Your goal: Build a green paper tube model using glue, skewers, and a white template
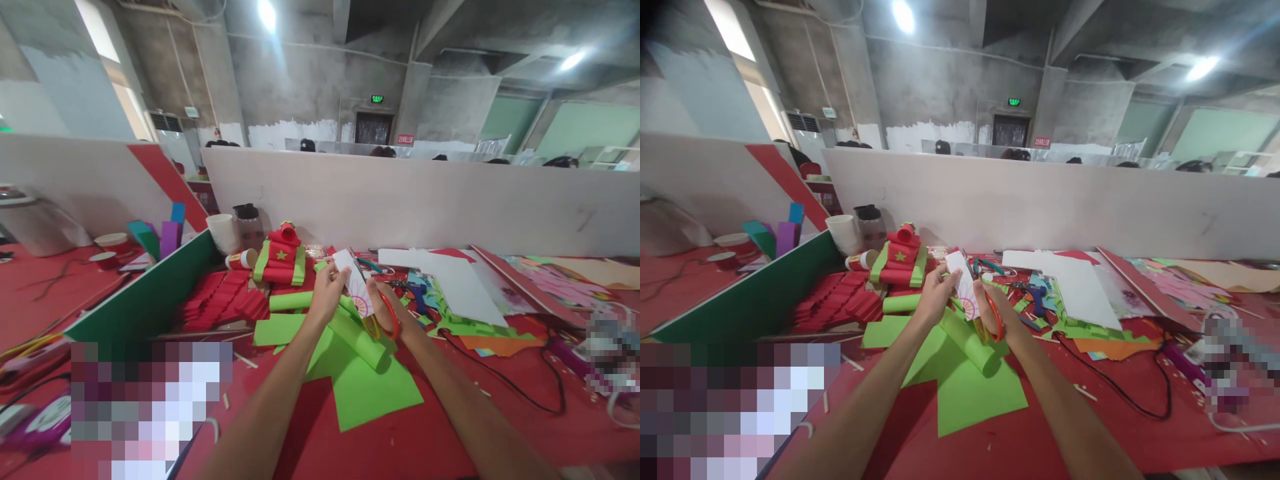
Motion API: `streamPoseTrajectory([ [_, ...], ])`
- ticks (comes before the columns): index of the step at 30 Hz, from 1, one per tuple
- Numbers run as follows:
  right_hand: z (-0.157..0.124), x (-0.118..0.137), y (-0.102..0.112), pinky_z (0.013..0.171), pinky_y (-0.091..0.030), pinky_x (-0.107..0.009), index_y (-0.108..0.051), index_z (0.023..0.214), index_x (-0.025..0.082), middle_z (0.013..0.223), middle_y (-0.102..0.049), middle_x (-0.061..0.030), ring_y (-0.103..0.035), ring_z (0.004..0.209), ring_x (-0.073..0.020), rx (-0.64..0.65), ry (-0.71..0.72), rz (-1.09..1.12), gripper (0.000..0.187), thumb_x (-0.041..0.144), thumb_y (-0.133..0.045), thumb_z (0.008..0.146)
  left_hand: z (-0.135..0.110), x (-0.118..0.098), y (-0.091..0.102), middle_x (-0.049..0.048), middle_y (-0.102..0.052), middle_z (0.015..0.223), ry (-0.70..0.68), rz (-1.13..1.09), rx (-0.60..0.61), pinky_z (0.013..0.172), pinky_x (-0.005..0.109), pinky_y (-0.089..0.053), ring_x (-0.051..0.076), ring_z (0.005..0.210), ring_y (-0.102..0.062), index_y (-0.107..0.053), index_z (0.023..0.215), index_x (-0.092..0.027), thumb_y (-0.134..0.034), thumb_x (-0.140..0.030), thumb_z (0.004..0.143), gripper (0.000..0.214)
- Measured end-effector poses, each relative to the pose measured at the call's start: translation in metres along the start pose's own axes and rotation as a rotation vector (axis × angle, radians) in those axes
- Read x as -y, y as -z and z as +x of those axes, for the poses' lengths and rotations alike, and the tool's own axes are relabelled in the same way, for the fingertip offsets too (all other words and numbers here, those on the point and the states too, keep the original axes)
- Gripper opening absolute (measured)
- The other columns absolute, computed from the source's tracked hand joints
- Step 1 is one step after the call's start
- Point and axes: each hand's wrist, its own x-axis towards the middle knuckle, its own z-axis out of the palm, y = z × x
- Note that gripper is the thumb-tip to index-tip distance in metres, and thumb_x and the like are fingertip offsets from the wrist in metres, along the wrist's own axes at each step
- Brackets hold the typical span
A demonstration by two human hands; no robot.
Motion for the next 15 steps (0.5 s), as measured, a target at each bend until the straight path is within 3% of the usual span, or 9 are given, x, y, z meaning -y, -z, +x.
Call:
streamPoseTrajectory([
  [3, 0.006, -0.003, 0.003, 0.06, -0.044, -0.03, -0.062, 0.078, 0.018, 0.066, -0.062, -0.0065, -0.058, 0.065, -0.0208, -0.15, -0.045, 0.038, 0.076, 0.072, -0.01, 0.092, -0.003, 0.0, -0.004, -0.0009, -0.061, 0.059, 0.007, 0.016, 0.06, 0.045, 0.022, -0.045, 0.012, 0.047, -0.054, -0.061, 0.09, -0.015, -0.066, -0.038, 0.077, 0.027],
  [7, 0.014, -0.008, 0.015, 0.046, -0.039, -0.026, -0.058, 0.079, 0.02, 0.048, -0.046, 0.0011, -0.047, 0.044, -0.0154, -0.293, -0.113, 0.148, 0.073, 0.075, -0.012, 0.09, -0.005, -0.002, -0.005, 0.0018, -0.066, 0.065, 0.042, 0.008, 0.087, 0.046, 0.024, -0.048, 0.015, 0.054, -0.061, -0.061, 0.096, -0.015, -0.067, -0.041, 0.076, 0.033],
  [11, 0.012, -0.009, 0.033, 0.041, -0.037, -0.025, -0.057, 0.087, 0.02, 0.048, -0.045, 0.004, -0.044, 0.036, -0.0129, -0.247, -0.136, 0.206, 0.067, 0.075, -0.018, 0.09, -0.004, -0.003, -0.003, 0.0043, -0.069, 0.072, 0.068, -0.009, 0.136, 0.043, 0.023, -0.047, 0.015, 0.054, -0.061, -0.061, 0.1, -0.014, -0.069, -0.044, 0.075, 0.04],
  [15, 0.005, -0.009, 0.053, 0.049, -0.043, -0.027, -0.058, 0.081, 0.02, 0.047, -0.051, 0.0029, -0.051, 0.041, -0.0149, -0.132, -0.143, 0.041, 0.057, 0.069, -0.03, 0.092, -0.004, -0.003, -0.002, 0.004, -0.069, 0.073, 0.052, -0.048, 0.16, 0.043, 0.022, -0.046, 0.015, 0.055, -0.062, -0.061, 0.109, -0.013, -0.071, -0.043, 0.075, 0.047],
])
